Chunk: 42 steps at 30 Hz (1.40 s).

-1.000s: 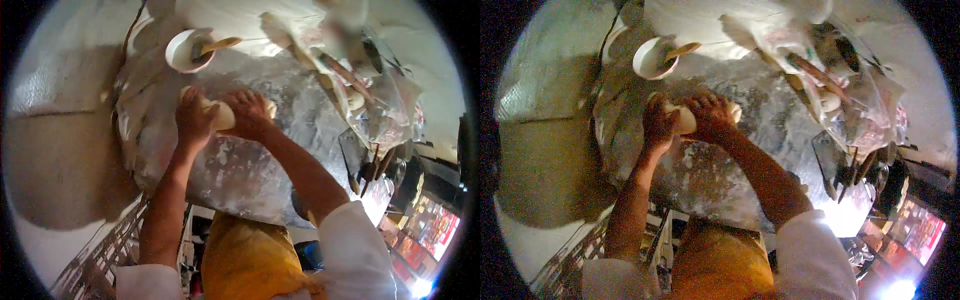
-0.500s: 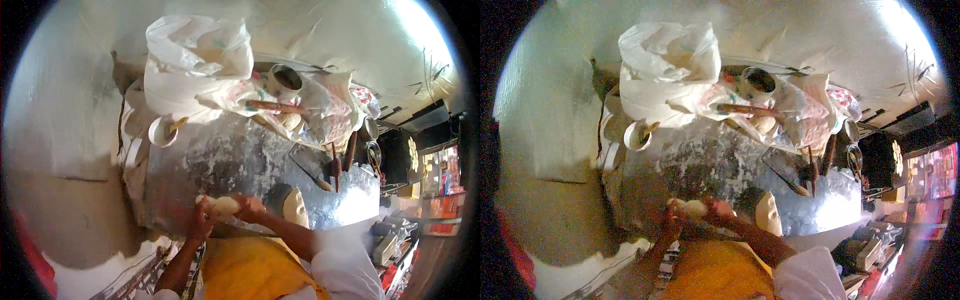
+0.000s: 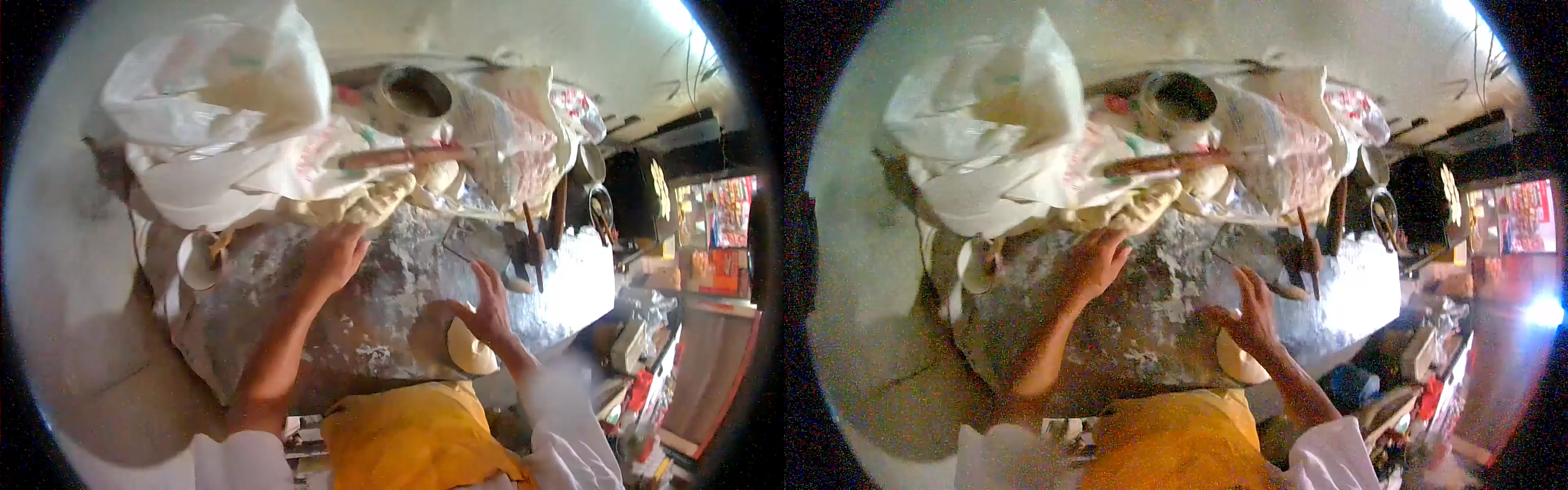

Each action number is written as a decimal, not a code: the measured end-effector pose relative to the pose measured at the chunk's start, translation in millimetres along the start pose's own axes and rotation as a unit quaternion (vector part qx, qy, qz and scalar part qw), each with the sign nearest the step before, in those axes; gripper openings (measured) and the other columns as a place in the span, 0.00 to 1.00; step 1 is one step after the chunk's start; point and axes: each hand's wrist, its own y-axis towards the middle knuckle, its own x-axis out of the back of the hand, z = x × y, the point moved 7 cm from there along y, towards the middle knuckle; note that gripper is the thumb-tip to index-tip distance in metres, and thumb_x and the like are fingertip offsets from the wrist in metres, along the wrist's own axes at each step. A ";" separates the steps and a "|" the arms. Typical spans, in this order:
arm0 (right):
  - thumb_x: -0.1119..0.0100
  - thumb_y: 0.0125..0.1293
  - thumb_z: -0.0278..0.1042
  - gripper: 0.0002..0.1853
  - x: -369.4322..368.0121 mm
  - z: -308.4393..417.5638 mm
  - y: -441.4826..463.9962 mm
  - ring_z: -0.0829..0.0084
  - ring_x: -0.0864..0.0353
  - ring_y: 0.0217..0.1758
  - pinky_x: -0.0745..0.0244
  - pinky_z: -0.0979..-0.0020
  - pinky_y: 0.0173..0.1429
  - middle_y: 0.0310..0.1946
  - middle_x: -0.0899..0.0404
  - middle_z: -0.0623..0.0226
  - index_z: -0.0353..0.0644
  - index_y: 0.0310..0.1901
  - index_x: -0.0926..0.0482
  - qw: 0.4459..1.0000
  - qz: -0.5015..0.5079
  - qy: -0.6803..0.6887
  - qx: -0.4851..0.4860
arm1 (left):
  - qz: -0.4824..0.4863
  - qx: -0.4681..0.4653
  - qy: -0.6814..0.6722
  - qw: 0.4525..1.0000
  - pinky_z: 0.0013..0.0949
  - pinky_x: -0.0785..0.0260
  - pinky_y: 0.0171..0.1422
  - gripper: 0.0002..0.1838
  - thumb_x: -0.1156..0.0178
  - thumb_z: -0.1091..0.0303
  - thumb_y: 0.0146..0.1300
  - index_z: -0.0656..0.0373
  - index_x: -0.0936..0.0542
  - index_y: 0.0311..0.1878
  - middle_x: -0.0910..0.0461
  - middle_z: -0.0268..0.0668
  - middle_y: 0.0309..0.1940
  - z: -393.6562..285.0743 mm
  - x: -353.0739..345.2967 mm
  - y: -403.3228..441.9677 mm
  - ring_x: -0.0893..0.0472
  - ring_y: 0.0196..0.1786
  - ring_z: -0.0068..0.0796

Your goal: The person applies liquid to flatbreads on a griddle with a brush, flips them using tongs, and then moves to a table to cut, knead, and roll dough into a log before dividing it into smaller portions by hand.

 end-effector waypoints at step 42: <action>0.22 0.50 0.52 0.49 130.5 -342.0 83.6 0.34 0.38 0.72 0.30 0.47 0.72 0.79 0.55 0.38 0.52 0.73 0.35 0.989 -0.017 -0.017 -0.143 | 0.316 -0.300 0.142 0.889 0.60 0.38 0.72 0.11 0.37 0.58 0.66 0.51 0.20 0.46 0.18 0.34 0.38 -329.6 -327.0 5.3 0.17 0.48 0.36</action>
